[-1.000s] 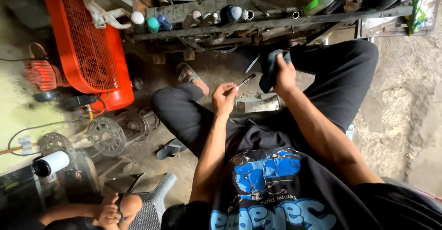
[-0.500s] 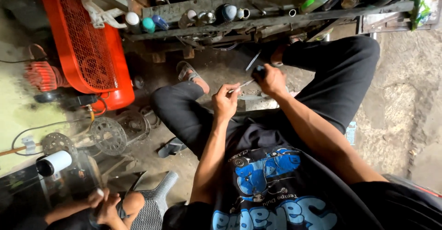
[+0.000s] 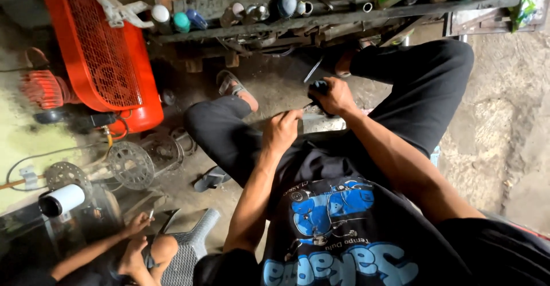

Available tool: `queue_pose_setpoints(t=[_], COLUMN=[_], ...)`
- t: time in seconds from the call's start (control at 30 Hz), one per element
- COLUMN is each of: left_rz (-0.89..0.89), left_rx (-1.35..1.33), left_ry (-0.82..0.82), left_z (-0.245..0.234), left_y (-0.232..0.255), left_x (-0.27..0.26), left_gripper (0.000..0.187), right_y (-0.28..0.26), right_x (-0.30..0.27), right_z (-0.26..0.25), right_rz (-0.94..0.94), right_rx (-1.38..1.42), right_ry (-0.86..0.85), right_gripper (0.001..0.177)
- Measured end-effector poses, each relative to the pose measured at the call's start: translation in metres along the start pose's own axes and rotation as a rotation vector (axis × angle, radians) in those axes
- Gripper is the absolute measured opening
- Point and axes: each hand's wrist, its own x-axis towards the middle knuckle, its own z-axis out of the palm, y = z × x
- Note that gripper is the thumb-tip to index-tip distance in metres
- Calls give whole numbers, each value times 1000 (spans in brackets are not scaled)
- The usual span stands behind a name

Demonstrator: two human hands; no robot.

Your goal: The person is cleaning and inspecting small mechanical components from a motorcycle using a cloth and a thin metal tool while sitting in a workshop.

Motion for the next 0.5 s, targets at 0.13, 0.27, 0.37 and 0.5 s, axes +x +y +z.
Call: queue_pose_setpoints(t=[0.13,0.27,0.37,0.5], left_rz=[-6,-226,4,-35], left_rx=[-34,105,51,57], left_ry=[-15,-190,-7,22], left_z=[-9,-5,0,-1], left_y=[-2,-3,1,-10], left_x=[-6,-2,0,-1], left_gripper=[14,13,18,18], right_y=[-36,-66,-49,-43], right_x=[-1,-7,-6,8], right_z=[-17,-12,-6,-17], right_rz=[206,148,101,166], right_rx=[126,295,198,47], right_ry=[14,-45,-101,38], right_gripper=[28,26,24,22])
